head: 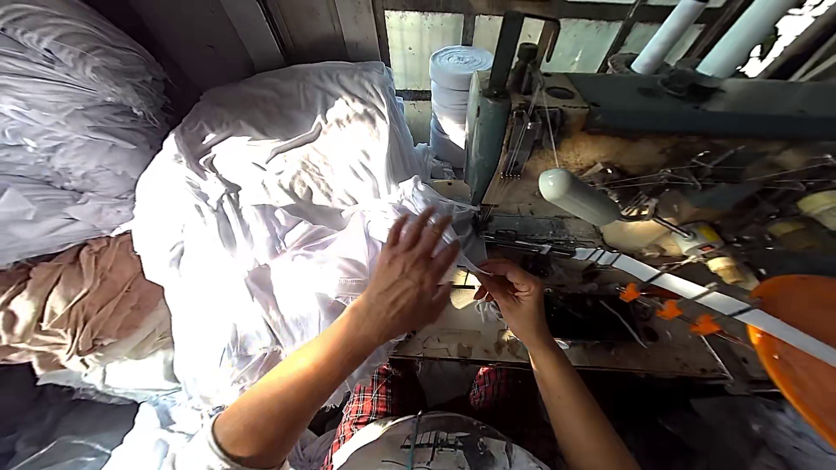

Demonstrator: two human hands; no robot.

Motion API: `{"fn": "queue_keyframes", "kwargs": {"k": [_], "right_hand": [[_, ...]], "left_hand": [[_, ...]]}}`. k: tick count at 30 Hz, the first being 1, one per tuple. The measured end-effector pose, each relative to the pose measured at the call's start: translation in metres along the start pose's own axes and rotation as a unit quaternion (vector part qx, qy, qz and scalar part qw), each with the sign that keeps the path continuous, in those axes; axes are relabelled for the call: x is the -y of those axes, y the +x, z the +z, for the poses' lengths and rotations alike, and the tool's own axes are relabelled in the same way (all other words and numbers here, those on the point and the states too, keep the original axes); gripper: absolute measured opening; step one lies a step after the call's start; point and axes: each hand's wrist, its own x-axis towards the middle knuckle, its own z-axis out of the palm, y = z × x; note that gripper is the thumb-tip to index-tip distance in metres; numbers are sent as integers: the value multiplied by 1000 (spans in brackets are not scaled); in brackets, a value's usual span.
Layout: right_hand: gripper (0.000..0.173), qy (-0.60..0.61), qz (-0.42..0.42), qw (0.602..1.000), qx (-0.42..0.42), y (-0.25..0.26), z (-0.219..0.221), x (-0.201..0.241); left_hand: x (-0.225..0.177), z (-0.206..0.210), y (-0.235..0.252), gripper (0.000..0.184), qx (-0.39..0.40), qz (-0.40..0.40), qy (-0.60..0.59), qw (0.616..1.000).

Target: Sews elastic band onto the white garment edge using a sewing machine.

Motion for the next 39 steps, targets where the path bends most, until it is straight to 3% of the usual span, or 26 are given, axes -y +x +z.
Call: {"fn": "queue_keyframes", "kwargs": {"k": [5,7,15,21,29,33,36,37,39], "right_hand": [[9,15,-21,1000,-12,0,1,-4],[9,17,-26,999,-14,0,2,-7],[14,-67,-46,996,-47,4,4,-18],[21,-151,-57,986,-44,2,7,-20],[26,-263,-116,957,-50,-26,7,-15],[31,-287,-89,952,-64,-61,5,-15],[32,-298,-55,951,-53,-85,-1,-19],[31,-292,-49,954,-48,-91,-2,-22],[27,-266,-45,963,-30,-97,0,-25]], "left_hand": [[11,33,22,17,-95,140,-20,985],[13,29,28,18,-117,168,0,979],[14,41,15,26,-68,171,-10,983],[16,51,22,26,-43,78,1,996],[18,56,22,71,39,-64,-34,997],[21,45,2,76,-17,-122,-36,992],[38,28,-30,97,-56,-211,0,976],[47,24,-43,96,-50,-247,2,968],[68,17,-67,57,-49,-276,0,960]]}}
